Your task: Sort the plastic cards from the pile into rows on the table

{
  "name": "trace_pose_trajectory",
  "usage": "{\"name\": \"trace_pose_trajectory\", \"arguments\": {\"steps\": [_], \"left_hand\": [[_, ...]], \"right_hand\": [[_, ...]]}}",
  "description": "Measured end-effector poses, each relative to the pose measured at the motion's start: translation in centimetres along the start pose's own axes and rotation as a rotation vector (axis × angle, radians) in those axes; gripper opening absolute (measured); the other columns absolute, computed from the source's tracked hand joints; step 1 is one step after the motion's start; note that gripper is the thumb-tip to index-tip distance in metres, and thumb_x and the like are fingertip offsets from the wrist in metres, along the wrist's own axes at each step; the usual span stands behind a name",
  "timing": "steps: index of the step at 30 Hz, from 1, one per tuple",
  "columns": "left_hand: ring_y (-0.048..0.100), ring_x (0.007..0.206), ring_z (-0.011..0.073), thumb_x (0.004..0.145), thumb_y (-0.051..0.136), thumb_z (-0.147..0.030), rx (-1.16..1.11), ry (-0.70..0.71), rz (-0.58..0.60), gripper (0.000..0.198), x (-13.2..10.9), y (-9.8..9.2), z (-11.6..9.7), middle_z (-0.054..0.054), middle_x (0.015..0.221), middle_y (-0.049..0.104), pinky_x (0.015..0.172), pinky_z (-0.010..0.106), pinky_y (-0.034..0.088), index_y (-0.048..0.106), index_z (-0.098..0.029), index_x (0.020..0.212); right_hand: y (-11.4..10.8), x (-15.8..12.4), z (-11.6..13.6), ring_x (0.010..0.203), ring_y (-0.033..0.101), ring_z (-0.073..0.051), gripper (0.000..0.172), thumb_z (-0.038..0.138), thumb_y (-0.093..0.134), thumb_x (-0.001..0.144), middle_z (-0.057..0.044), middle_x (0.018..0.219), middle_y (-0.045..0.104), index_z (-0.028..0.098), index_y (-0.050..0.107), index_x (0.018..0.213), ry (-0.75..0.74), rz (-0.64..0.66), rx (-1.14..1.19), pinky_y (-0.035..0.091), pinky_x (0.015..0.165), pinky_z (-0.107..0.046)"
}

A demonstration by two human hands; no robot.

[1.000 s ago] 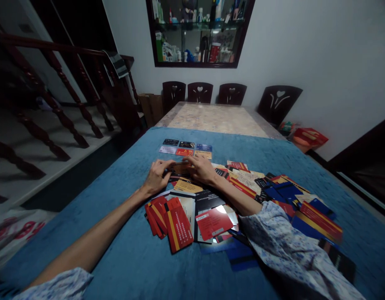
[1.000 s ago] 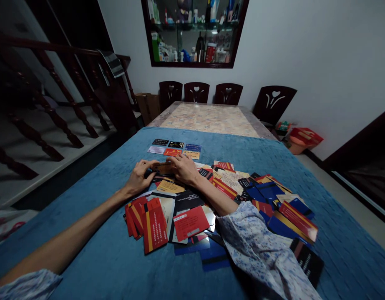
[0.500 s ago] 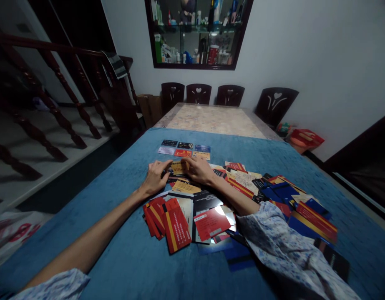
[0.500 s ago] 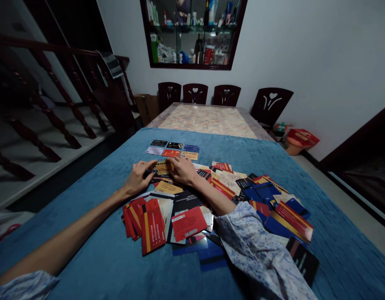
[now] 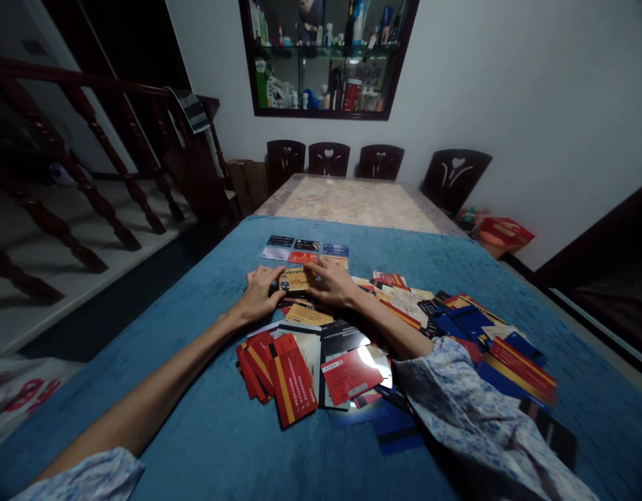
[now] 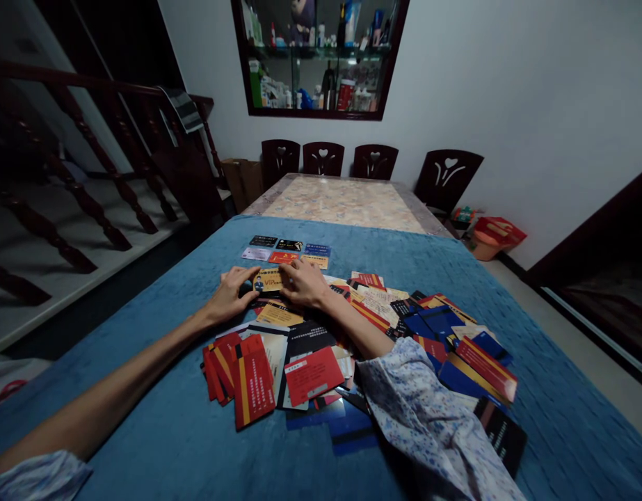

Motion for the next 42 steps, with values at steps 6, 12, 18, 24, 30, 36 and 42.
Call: {"name": "trace_pose_trajectory", "arguments": {"steps": [6, 12, 18, 24, 30, 36, 42], "left_hand": [[0.048, 0.117, 0.0317, 0.084, 0.057, -0.023, 0.071, 0.037, 0.032, 0.051, 1.6, -0.7, -0.9, 0.012, 0.124, 0.064, 0.101, 0.052, 0.035, 0.053, -0.019, 0.135], [0.042, 0.124, 0.0337, 0.083, 0.057, -0.023, 0.106, 0.063, 0.027, 0.049, 3.6, -1.0, -1.9, 0.011, 0.129, 0.058, 0.102, 0.055, 0.032, 0.055, -0.023, 0.132], [0.038, 0.127, 0.0356, 0.082, 0.058, -0.020, 0.074, 0.081, 0.056, 0.052, 5.9, 0.0, -3.1, 0.013, 0.134, 0.054, 0.102, 0.058, 0.031, 0.055, -0.022, 0.134], [0.037, 0.128, 0.0367, 0.083, 0.059, -0.020, 0.059, 0.103, 0.075, 0.050, 8.1, 1.1, -4.4, 0.014, 0.139, 0.053, 0.102, 0.057, 0.031, 0.058, -0.021, 0.133], [0.039, 0.127, 0.0351, 0.083, 0.060, -0.021, 0.080, 0.101, 0.108, 0.048, 10.0, 2.0, -5.0, 0.012, 0.136, 0.057, 0.101, 0.055, 0.028, 0.060, -0.023, 0.131], [0.040, 0.125, 0.0353, 0.081, 0.063, -0.021, 0.112, 0.082, 0.161, 0.045, 11.7, 3.2, -4.7, 0.011, 0.134, 0.060, 0.100, 0.056, 0.029, 0.063, -0.023, 0.126], [0.041, 0.123, 0.0364, 0.080, 0.063, -0.022, 0.136, 0.100, 0.184, 0.040, 12.7, 4.4, -4.1, 0.010, 0.131, 0.061, 0.099, 0.056, 0.029, 0.065, -0.026, 0.120]], "right_hand": [[-1.4, 0.2, -0.4, 0.109, 0.050, -0.030, 0.057, 0.041, 0.059, 0.089, -0.015, 0.119, 0.060, 0.020, 0.053, 0.142, 0.038, 0.031, -0.049, 0.040, 0.087, -0.040], [-3.1, -0.1, -1.4, 0.113, 0.045, -0.032, 0.058, 0.046, 0.059, 0.089, -0.017, 0.124, 0.055, 0.024, 0.052, 0.143, 0.102, 0.044, -0.100, 0.040, 0.082, -0.038], [-4.1, -0.5, -3.5, 0.112, 0.044, -0.031, 0.051, 0.045, 0.061, 0.089, -0.016, 0.126, 0.054, 0.024, 0.058, 0.135, 0.118, 0.033, -0.115, 0.041, 0.082, -0.039], [-3.7, -0.9, -6.3, 0.111, 0.046, -0.032, 0.041, 0.043, 0.063, 0.088, -0.015, 0.126, 0.055, 0.022, 0.065, 0.123, 0.151, 0.003, -0.069, 0.043, 0.084, -0.041], [-3.4, -0.7, -8.3, 0.111, 0.048, -0.031, 0.033, 0.040, 0.068, 0.085, -0.014, 0.120, 0.058, 0.020, 0.069, 0.111, 0.182, 0.005, -0.041, 0.043, 0.087, -0.040], [-2.8, 0.2, -9.8, 0.109, 0.051, -0.029, 0.029, 0.039, 0.070, 0.084, -0.013, 0.117, 0.060, 0.019, 0.070, 0.105, 0.224, 0.038, -0.020, 0.044, 0.089, -0.037], [-1.1, 0.7, -11.4, 0.107, 0.054, -0.028, 0.037, 0.040, 0.069, 0.084, -0.013, 0.117, 0.061, 0.017, 0.069, 0.114, 0.233, 0.017, -0.019, 0.044, 0.089, -0.036]]}}
Point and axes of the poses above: each hand's wrist, its own x-axis towards the middle knuckle, its own y-axis out of the palm, z = x × y, the point moved 2 cm from there along x, towards the middle knuckle
